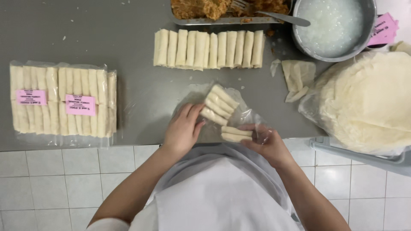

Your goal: The person prepares spring rolls by placing multiple filled rolls onto a wrapper, applying liquid to the edge by hand, and folding the wrapper over the rolls.

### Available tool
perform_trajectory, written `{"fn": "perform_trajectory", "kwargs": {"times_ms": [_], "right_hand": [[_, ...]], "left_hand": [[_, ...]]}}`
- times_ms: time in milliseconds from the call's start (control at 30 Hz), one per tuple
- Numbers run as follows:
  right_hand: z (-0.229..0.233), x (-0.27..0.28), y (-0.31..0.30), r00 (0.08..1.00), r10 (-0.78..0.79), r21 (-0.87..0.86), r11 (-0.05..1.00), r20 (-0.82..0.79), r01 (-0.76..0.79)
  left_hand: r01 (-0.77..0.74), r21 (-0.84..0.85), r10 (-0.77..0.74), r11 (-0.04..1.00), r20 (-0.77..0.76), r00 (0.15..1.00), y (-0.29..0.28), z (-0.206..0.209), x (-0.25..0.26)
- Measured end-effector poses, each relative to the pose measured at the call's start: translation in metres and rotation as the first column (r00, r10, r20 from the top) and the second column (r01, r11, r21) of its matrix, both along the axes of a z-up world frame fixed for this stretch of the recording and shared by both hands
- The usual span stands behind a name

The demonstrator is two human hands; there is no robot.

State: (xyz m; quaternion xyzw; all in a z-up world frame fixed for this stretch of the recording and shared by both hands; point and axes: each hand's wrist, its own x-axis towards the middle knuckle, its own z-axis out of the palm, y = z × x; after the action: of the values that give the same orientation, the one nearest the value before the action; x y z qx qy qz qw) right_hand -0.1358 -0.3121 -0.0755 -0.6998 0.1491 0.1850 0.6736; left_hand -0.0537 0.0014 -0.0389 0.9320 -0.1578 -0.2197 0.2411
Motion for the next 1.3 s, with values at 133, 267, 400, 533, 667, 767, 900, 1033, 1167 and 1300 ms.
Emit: {"fn": "perform_trajectory", "kwargs": {"times_ms": [133, 267, 400, 533, 667, 767, 900, 1033, 1167, 1300], "right_hand": [[0.014, 0.002, 0.018, 0.994, -0.101, 0.082, 0.991, -0.04, 0.103], [0.027, -0.009, 0.05, 0.963, -0.269, 0.076, 0.96, 0.008, 0.268], [0.042, -0.015, 0.073, 0.967, -0.252, 0.003, 0.968, 0.043, 0.252], [0.03, -0.018, 0.082, 0.963, -0.253, -0.04, 0.965, 0.09, 0.257], [0.029, -0.013, 0.081, 0.944, -0.262, -0.212, 0.929, 0.201, 0.303], [0.043, -0.012, 0.093, 0.93, -0.301, -0.204, 0.917, 0.212, 0.343], [0.04, -0.015, 0.093, 0.926, -0.314, -0.205, 0.912, 0.211, 0.355], [0.048, -0.023, 0.091, 0.916, -0.35, -0.125, 0.918, 0.195, 0.377], [0.063, -0.026, 0.096, 0.931, -0.351, -0.057, 0.932, 0.101, 0.357], [0.087, -0.036, 0.115, 0.952, -0.289, 0.024, 0.957, 0.101, 0.288]], "left_hand": [[0.002, -0.206, 0.01, 0.979, 0.059, 0.998, -0.021, 0.0, 0.041], [0.094, -0.364, 0.012, 0.927, 0.278, 0.96, -0.031, 0.023, 0.048], [0.181, -0.468, 0.173, 0.865, 0.616, 0.768, -0.03, -0.01, -0.017], [0.257, -0.464, 0.126, 0.847, 0.647, 0.752, -0.058, -0.022, -0.055], [0.198, -0.397, 0.135, 0.896, 0.669, 0.731, -0.065, -0.044, -0.057], [0.229, -0.35, 0.1, 0.908, 0.713, 0.694, -0.068, -0.055, -0.063], [0.242, -0.294, 0.071, 0.925, 0.759, 0.648, -0.074, -0.066, -0.063], [0.247, -0.264, 0.077, 0.932, 0.812, 0.578, -0.073, -0.058, -0.065], [0.287, -0.297, 0.09, 0.911, 0.821, 0.563, -0.07, -0.043, -0.074], [0.367, -0.317, 0.083, 0.875, 0.843, 0.531, -0.077, -0.042, -0.102]]}}
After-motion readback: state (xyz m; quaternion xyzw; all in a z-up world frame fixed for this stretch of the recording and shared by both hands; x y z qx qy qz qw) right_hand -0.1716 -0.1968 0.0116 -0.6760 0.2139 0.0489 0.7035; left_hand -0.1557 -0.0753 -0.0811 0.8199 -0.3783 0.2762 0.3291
